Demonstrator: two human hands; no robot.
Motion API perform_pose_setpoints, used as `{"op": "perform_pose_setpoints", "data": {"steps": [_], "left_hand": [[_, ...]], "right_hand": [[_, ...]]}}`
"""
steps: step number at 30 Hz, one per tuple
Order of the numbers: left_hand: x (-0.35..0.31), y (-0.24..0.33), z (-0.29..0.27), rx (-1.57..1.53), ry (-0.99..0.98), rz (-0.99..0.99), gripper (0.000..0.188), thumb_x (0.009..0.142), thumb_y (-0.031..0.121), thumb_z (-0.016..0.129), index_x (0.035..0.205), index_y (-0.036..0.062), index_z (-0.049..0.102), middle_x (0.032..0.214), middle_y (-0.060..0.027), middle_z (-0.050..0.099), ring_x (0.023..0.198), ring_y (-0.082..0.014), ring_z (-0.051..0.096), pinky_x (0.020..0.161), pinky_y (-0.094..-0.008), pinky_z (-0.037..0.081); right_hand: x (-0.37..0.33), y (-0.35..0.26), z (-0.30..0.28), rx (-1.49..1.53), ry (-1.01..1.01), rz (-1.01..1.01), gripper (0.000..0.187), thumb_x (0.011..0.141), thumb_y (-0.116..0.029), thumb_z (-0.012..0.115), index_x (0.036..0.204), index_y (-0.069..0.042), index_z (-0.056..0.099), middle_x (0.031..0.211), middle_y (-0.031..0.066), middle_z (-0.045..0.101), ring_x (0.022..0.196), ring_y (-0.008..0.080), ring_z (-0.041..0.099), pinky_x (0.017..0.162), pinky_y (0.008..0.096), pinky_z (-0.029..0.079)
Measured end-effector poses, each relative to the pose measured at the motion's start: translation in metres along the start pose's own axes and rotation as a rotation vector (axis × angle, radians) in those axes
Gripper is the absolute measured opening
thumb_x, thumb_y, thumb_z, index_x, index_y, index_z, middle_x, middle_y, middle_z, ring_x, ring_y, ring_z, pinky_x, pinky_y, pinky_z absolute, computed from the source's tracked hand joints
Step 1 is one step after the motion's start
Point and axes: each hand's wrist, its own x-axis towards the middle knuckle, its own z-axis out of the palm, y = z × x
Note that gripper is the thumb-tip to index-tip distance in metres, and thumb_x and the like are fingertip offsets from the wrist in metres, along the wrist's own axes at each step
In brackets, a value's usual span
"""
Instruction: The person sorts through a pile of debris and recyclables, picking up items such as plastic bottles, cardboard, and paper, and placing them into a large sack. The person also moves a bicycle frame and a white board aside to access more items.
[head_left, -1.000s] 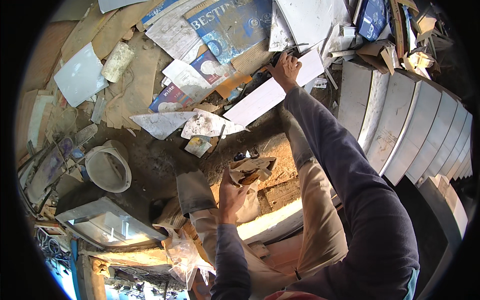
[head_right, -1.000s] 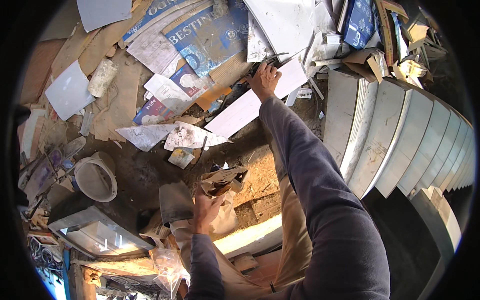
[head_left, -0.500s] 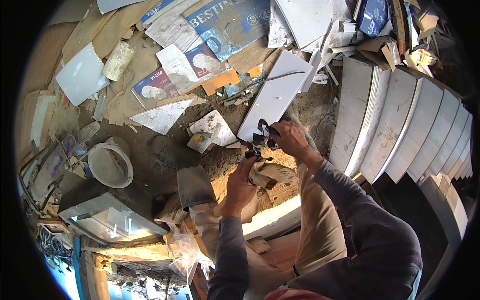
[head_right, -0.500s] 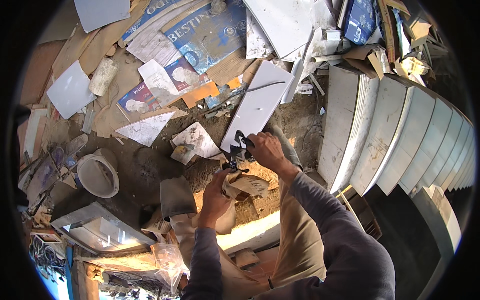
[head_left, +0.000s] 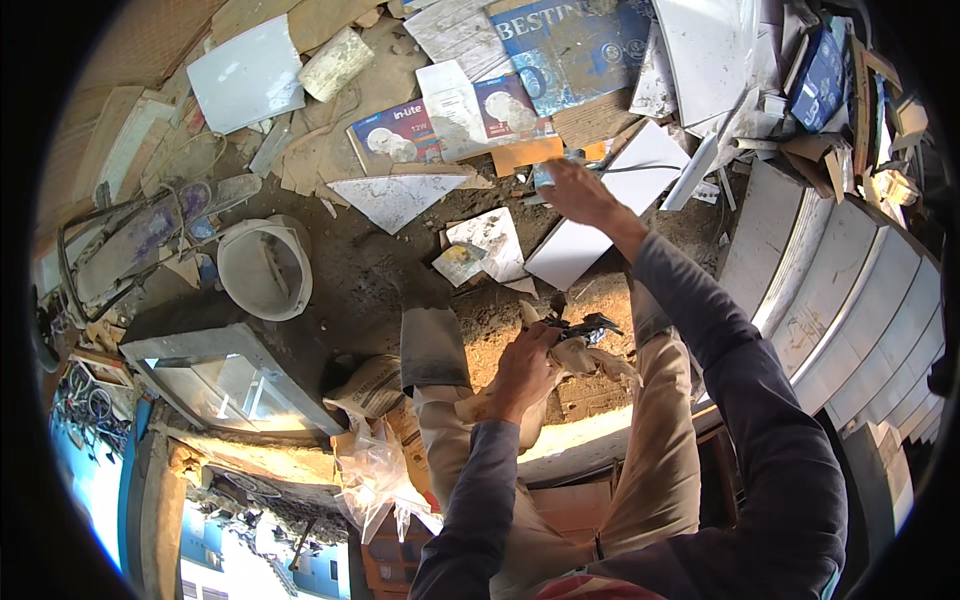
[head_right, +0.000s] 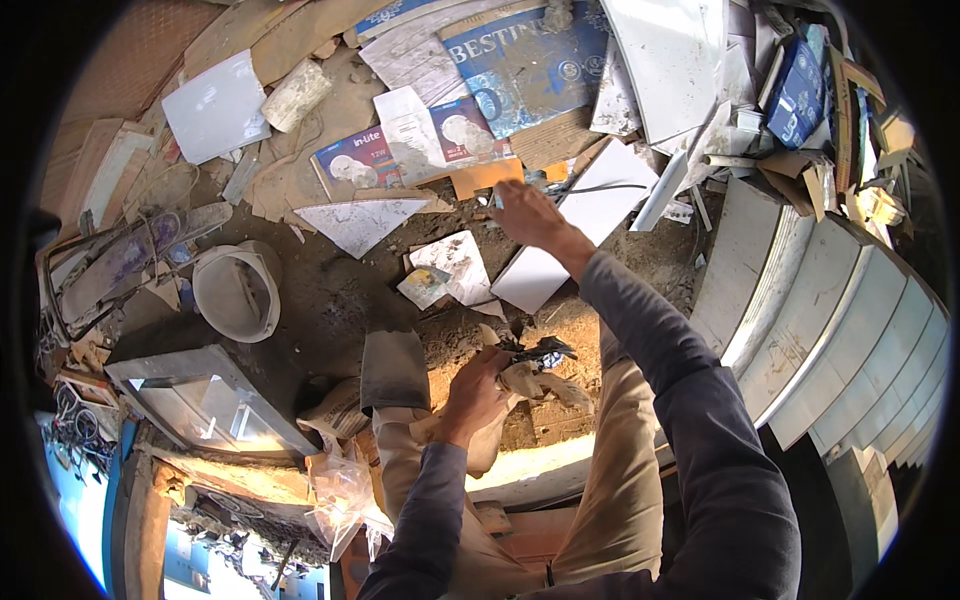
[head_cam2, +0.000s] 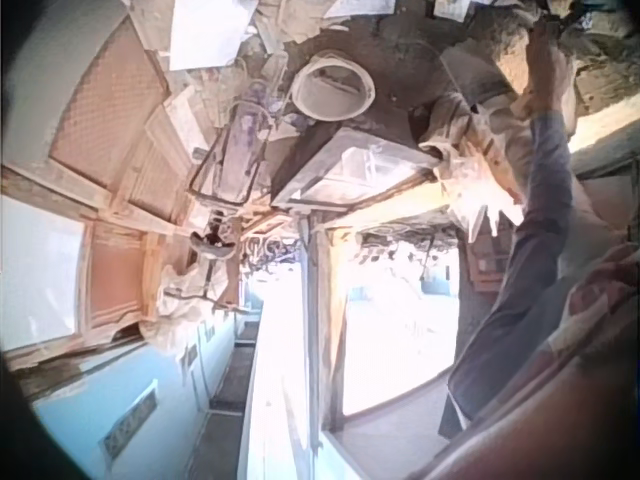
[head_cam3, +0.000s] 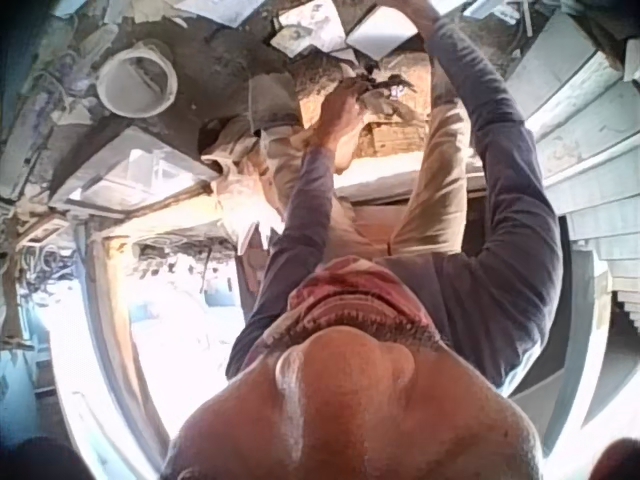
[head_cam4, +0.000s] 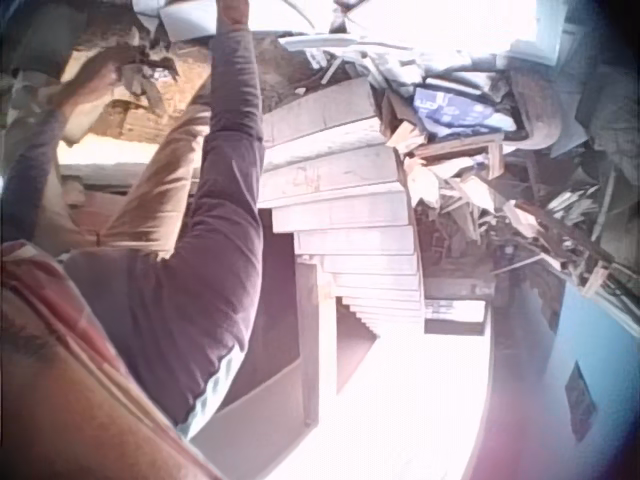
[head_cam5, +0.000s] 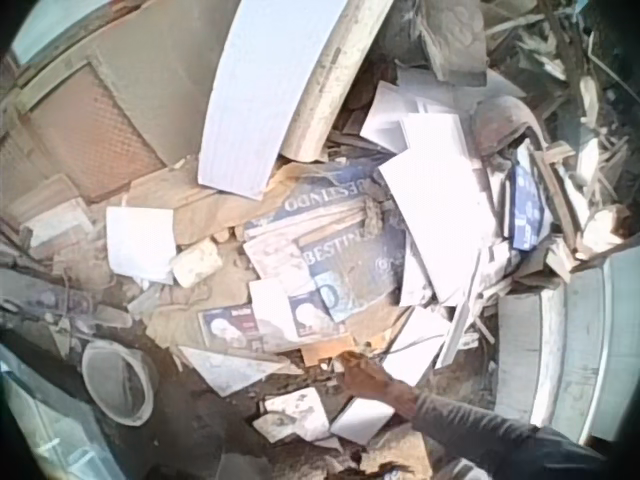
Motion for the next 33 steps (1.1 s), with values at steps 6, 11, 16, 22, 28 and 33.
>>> {"op": "perform_pose_setpoints", "data": {"steps": [6, 11, 16, 22, 28, 33], "left_hand": [[-0.005, -0.014, -0.008, -0.053, 0.100, -0.004, 0.039, 0.078, 0.012, 0.082, 0.115, 0.0088, 0.068, 0.107, -0.0092, 0.065, 0.096, -0.0334, 0.068, 0.081, -0.0436, 0.055], [-0.008, -0.017, -0.025, -0.091, 0.159, -0.021, 0.041, 0.077, 0.009, 0.081, 0.116, 0.0075, 0.068, 0.108, -0.0091, 0.065, 0.097, -0.0333, 0.068, 0.082, -0.0429, 0.055], [-0.010, -0.016, -0.040, -0.169, 0.243, -0.021, 0.045, 0.074, 0.001, 0.079, 0.117, 0.0070, 0.067, 0.110, -0.0107, 0.064, 0.100, -0.0345, 0.068, 0.083, -0.0434, 0.055], [-0.012, -0.022, -0.052, -0.156, 0.317, -0.038, 0.055, 0.073, 0.001, 0.080, 0.125, 0.0086, 0.063, 0.117, -0.0115, 0.062, 0.103, -0.0343, 0.067, 0.086, -0.0448, 0.054], [-0.010, -0.008, -0.060, -0.125, 0.416, 0.004, 0.054, 0.073, 0.012, 0.086, 0.124, 0.0128, 0.068, 0.133, -0.0120, 0.052, 0.121, -0.0355, 0.058, 0.098, -0.0467, 0.047], [-0.006, -0.004, -0.060, -0.142, 0.512, 0.156, 0.045, 0.075, 0.019, 0.088, 0.118, 0.0119, 0.074, 0.153, -0.0221, 0.039, 0.143, -0.0432, 0.040, 0.113, -0.0504, 0.038]], "right_hand": [[0.150, -0.030, 0.009, -0.583, 0.666, -0.330, 0.098, 0.090, -0.021, 0.075, 0.166, -0.011, 0.012, 0.169, 0.0200, 0.021, 0.157, 0.0387, 0.020, 0.126, 0.0587, 0.019], [0.162, -0.054, 0.001, -0.793, 0.636, -0.179, 0.065, 0.097, -0.012, 0.053, 0.158, -0.010, 0.031, 0.151, 0.0152, 0.047, 0.141, 0.0336, 0.044, 0.121, 0.0645, 0.023], [0.158, -0.058, -0.044, -0.693, 0.355, -0.246, 0.069, 0.085, -0.020, 0.075, 0.147, -0.011, 0.045, 0.130, 0.0108, 0.061, 0.128, 0.0311, 0.052, 0.113, 0.0604, 0.031], [0.085, -0.065, -0.071, -0.523, 0.398, -0.383, 0.020, 0.091, -0.029, 0.074, 0.094, -0.010, 0.070, 0.104, 0.0072, 0.061, 0.117, 0.0292, 0.054, 0.115, 0.0588, 0.026], [-0.042, -0.077, -0.066, -0.323, 0.498, -0.287, 0.016, 0.091, -0.008, 0.069, 0.105, -0.002, 0.064, 0.113, 0.0165, 0.066, 0.122, 0.0366, 0.057, 0.113, 0.0645, 0.034], [-0.123, -0.116, -0.054, -0.159, 0.493, -0.261, 0.013, 0.090, -0.003, 0.066, 0.100, 0.004, 0.060, 0.113, 0.0236, 0.064, 0.123, 0.0440, 0.059, 0.102, 0.0516, 0.052]]}}
